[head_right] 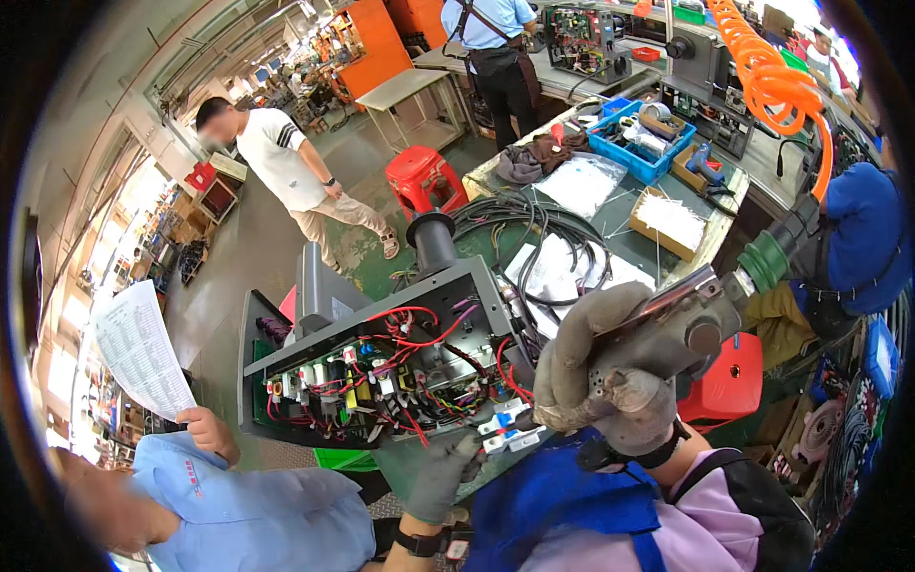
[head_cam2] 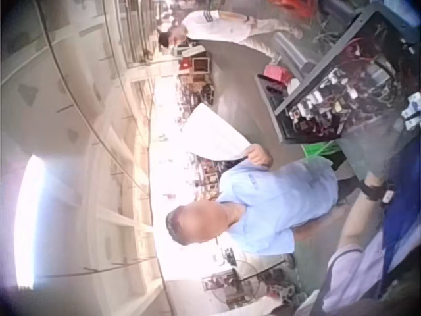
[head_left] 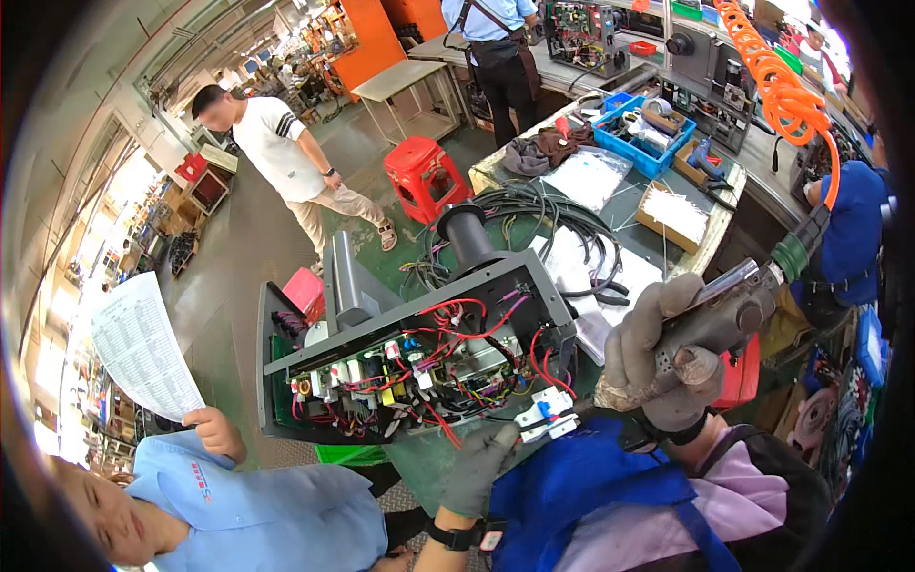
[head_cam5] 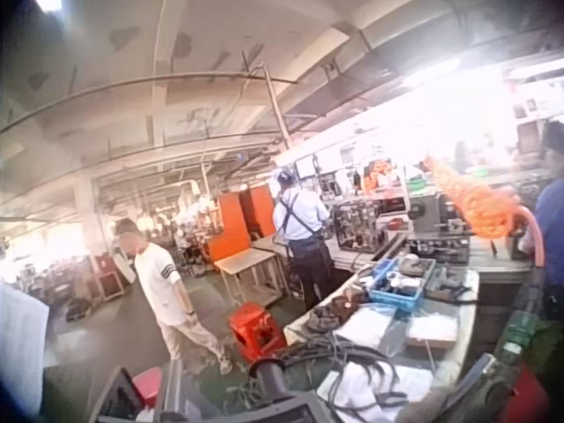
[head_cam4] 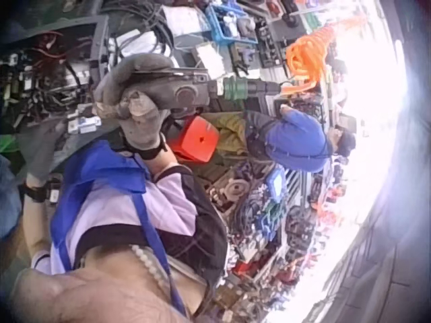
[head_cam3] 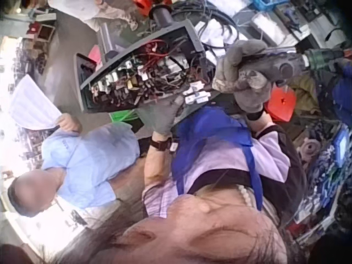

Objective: Assembling and wiring components within an electrical inverter or power control unit.

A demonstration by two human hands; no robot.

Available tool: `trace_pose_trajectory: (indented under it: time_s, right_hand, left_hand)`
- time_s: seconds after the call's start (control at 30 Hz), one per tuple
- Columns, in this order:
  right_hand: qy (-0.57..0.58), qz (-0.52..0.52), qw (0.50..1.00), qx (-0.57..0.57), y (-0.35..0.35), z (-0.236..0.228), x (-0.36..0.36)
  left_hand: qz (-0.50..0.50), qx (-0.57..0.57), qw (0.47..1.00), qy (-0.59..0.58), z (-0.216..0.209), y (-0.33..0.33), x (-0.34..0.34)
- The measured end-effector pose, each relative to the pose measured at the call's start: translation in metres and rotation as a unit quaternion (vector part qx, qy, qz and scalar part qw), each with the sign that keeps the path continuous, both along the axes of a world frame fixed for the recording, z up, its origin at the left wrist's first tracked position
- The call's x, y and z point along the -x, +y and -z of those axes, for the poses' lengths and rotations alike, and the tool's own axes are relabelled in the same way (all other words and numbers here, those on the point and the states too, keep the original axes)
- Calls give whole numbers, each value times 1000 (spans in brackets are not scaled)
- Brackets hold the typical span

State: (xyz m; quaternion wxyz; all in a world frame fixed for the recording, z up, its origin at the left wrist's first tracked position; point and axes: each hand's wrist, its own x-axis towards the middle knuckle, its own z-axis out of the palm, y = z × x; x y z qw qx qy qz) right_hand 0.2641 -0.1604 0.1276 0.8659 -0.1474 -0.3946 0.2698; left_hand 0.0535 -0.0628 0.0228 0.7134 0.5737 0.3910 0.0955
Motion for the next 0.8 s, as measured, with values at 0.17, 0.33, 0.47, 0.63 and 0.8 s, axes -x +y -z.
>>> trace_pose_trajectory:
  time_s: [0.17,0.33,0.47,0.63,0.8]
  right_hand:
    - [7,12,996,93,-8,13,7]
    - [26,87,984,155,-15,28,21]
    - [41,128,976,173,-19,32,31]
    - [82,166,969,165,-21,39,41]
    - [91,168,970,148,-24,44,41]
  left_hand:
    - [17,36,999,12,10,7,-5]
    - [109,27,993,-29,3,11,-7]
    - [139,45,988,-47,13,15,0]
    - [167,20,984,-54,21,17,6]
    - [162,-1,985,-61,16,14,4]
